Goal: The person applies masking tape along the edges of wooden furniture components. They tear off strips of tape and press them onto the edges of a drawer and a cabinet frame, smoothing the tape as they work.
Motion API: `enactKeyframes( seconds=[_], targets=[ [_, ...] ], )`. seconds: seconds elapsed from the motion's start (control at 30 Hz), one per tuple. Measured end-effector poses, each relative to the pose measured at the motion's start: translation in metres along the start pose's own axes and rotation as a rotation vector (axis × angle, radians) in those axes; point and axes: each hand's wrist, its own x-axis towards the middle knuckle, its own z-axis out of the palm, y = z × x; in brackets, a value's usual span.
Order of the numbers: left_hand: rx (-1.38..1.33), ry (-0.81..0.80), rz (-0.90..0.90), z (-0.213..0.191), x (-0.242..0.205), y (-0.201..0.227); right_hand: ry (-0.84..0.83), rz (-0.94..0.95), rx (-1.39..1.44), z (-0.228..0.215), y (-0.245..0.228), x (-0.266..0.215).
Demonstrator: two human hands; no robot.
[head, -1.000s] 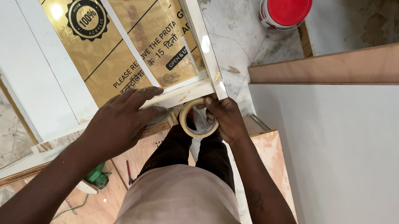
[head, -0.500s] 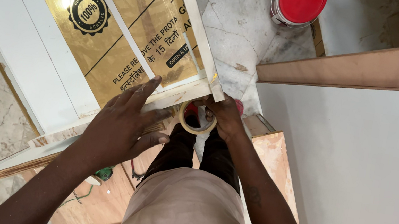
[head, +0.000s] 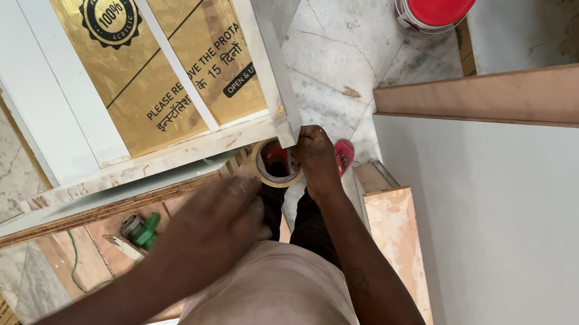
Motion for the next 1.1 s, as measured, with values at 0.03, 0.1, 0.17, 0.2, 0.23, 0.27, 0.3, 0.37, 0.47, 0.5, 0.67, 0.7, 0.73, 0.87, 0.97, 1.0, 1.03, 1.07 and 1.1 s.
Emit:
enactKeyframes(
  seconds=[0.03,0.1,0.17,0.2,0.23,0.27,0.3,0.37,0.47,0.5,0.67,0.7,0.73,0.87,0.97,1.0,1.03,1.07,1.1],
  targets=[
    [-0.042,-0.044,0.027,0.007,-0.003,0.010,0.014,0.013,-0.021,0.000,-0.003,0.001],
    [0.005,-0.154,-0.021,0.023,-0.007,0.018,0.040,0.039,-0.060,0.002,-0.007,0.000],
    [0.030,-0.262,-0.085,0.036,-0.006,0.016,0.047,0.017,-0.096,0.004,-0.012,0.000],
    [0.034,-0.311,-0.129,0.041,-0.004,0.015,0.051,0.006,-0.114,0.003,-0.013,-0.001],
    [0.037,-0.361,-0.174,0.045,-0.003,0.015,0.057,0.008,-0.118,0.002,-0.014,-0.002],
    [0.045,-0.370,-0.176,0.049,0.000,0.013,0.062,0.008,-0.121,0.001,-0.015,0.000],
    [0.053,-0.380,-0.178,0.052,0.004,0.011,0.066,0.007,-0.124,0.000,-0.016,0.001],
    [0.080,-0.407,-0.205,0.058,0.014,0.011,0.048,0.002,-0.121,-0.005,-0.018,0.000],
    [0.138,-0.418,-0.257,0.073,0.029,0.011,0.033,-0.023,-0.089,-0.007,-0.017,0.003],
    [0.160,-0.397,-0.260,0.078,0.033,0.011,0.031,-0.034,-0.073,-0.008,-0.017,0.003],
    [0.239,-0.433,-0.289,0.097,0.044,0.011,0.003,-0.017,-0.010,-0.016,-0.015,0.008],
    [0.247,-0.444,-0.293,0.100,0.044,0.012,0.001,-0.011,-0.006,-0.017,-0.014,0.009],
    [0.254,-0.454,-0.295,0.101,0.044,0.012,-0.002,-0.006,0.006,-0.018,-0.013,0.009],
    [0.203,-0.424,-0.301,0.103,0.041,0.013,0.000,0.033,0.023,-0.021,-0.007,0.014],
    [0.176,-0.425,-0.314,0.103,0.040,0.013,-0.002,0.058,0.060,-0.024,0.000,0.017],
    [0.188,-0.442,-0.318,0.104,0.042,0.012,-0.005,0.062,0.079,-0.025,0.003,0.019],
    [0.200,-0.459,-0.323,0.104,0.043,0.012,-0.023,0.074,0.109,-0.027,0.005,0.021],
    [0.205,-0.440,-0.322,0.105,0.045,0.012,-0.042,0.086,0.141,-0.029,0.007,0.022],
    [0.209,-0.421,-0.321,0.106,0.046,0.012,-0.060,0.098,0.172,-0.031,0.009,0.023]
  ],
)
